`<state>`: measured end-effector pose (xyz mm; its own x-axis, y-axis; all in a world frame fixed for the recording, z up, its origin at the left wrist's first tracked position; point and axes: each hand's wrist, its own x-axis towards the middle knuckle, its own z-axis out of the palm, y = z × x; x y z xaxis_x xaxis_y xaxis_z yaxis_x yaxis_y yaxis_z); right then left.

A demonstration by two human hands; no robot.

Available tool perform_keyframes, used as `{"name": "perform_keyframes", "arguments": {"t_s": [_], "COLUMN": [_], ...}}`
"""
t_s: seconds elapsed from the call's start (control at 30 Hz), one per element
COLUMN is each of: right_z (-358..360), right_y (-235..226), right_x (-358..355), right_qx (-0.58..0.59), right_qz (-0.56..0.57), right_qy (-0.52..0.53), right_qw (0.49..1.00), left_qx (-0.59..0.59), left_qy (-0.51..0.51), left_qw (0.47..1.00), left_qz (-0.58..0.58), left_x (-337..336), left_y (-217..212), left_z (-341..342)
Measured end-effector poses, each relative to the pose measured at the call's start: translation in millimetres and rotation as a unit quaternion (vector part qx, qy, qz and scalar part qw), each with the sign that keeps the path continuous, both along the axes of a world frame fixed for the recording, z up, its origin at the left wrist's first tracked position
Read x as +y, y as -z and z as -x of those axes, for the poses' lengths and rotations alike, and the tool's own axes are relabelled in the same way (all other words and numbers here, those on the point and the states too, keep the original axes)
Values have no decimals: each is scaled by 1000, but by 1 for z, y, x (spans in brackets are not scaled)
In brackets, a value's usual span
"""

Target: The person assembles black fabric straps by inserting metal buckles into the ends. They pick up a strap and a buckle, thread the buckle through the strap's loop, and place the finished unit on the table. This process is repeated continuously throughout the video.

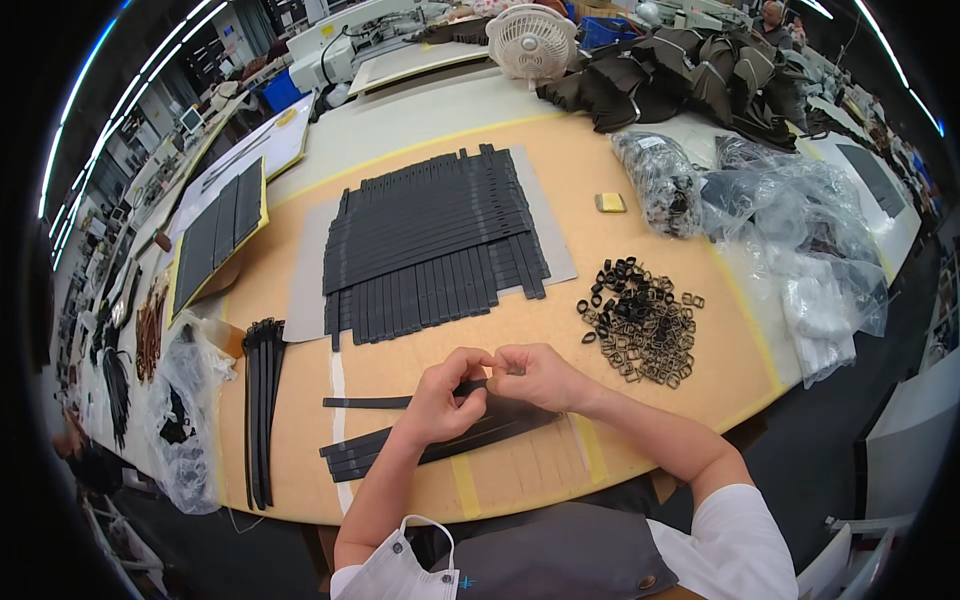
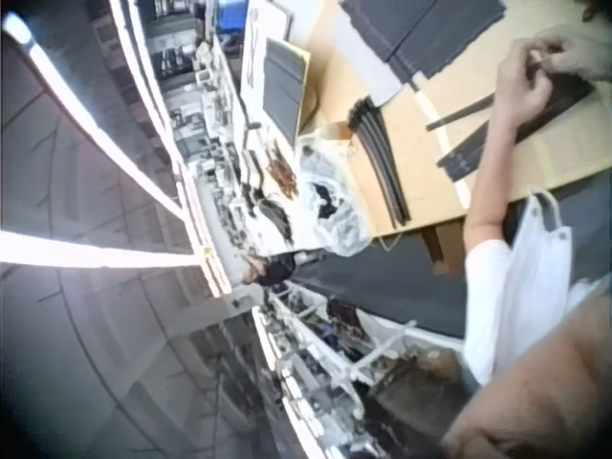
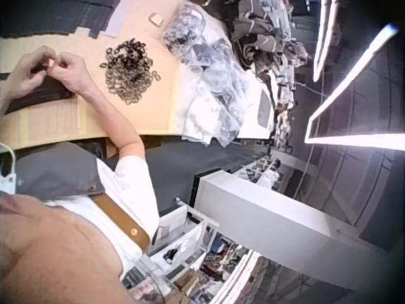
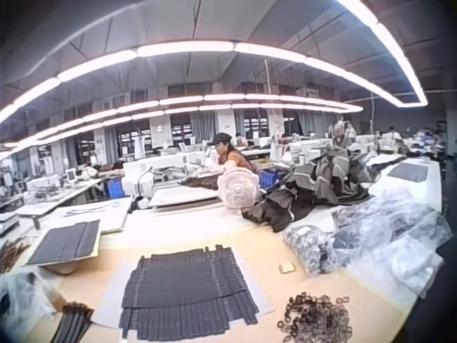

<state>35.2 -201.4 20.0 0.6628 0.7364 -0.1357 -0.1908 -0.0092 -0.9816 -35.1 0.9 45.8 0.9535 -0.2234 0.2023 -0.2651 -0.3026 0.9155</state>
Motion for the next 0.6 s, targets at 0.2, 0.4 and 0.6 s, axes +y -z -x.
{"name": "perform_keyframes", "arguments": {"t_s": [0.2, 0.4, 0.6], "right_z": [-3, -11, -1], "right_y": [-19, -7, -8], "right_x": [-4, -7, 4], "right_qx": [17, -144, -112], "right_qz": [53, 57, -13], "right_qy": [-27, -57, -30], "right_qw": [998, 986, 993], "left_qx": [4, -7, -29], "left_qy": [1, 17, 36], "left_qw": [999, 998, 995], "left_qz": [39, 64, 91], "left_x": [2, -1, 6], "left_y": [0, 2, 11], "left_z": [-1, -3, -5]}}
